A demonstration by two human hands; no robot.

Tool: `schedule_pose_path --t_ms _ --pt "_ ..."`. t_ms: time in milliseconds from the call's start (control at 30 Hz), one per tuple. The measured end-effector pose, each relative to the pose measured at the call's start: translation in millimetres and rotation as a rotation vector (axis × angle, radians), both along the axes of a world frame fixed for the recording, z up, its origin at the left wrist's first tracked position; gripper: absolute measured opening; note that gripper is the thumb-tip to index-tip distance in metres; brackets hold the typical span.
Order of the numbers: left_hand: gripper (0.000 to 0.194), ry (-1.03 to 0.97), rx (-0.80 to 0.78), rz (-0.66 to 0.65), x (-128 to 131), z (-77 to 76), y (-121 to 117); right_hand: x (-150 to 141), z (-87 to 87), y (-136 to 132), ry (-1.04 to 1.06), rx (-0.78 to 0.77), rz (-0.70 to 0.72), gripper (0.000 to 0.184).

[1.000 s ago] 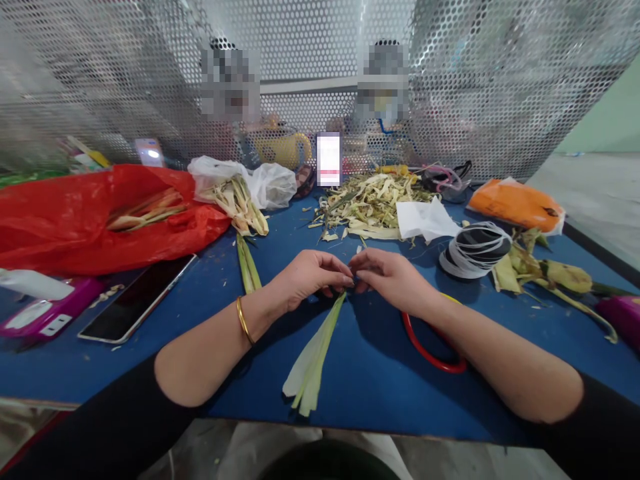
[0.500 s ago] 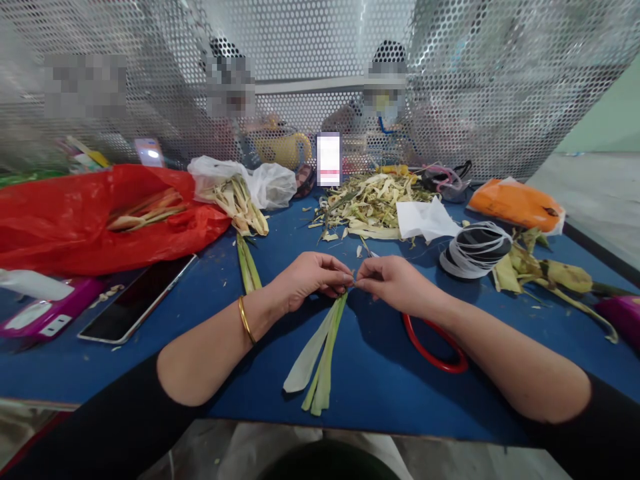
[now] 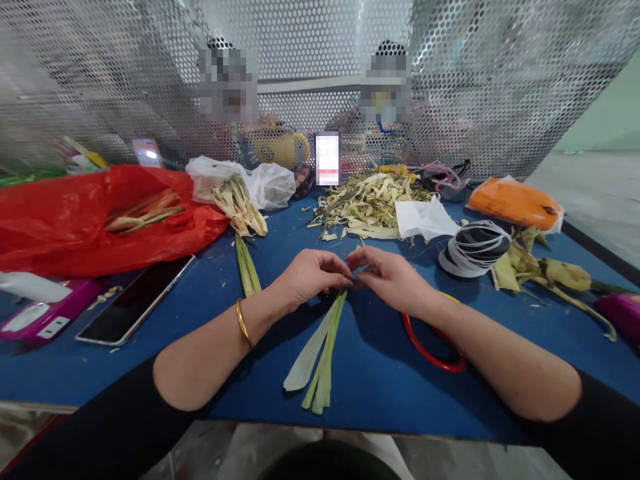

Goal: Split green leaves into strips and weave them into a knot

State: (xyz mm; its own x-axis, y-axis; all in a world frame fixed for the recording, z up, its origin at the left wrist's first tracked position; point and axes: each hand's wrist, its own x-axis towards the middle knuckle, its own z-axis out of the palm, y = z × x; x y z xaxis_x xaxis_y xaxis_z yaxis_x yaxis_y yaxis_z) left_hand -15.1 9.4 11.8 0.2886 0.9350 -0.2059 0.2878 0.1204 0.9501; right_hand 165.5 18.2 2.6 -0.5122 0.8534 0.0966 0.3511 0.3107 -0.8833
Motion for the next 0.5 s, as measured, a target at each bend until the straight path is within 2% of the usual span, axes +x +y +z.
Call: schedule_pose_path --t_ms 167,267,500 --pt "0.007 0.026 0.083 -0.041 -2.6 -2.1 2.2 0.3 -6.9 0.4 -0.085 0.036 0.083 0.033" --pt "0.010 0.102 0.177 -0.060 -4.7 -4.7 4.2 1.7 -9.7 1.6 -0.074 0.015 0.082 0.034" --pt "0.012 0.184 0.296 -0.071 -6.1 -7.8 6.5 1.1 -5.3 -0.5 -0.210 0.139 0.020 0.031"
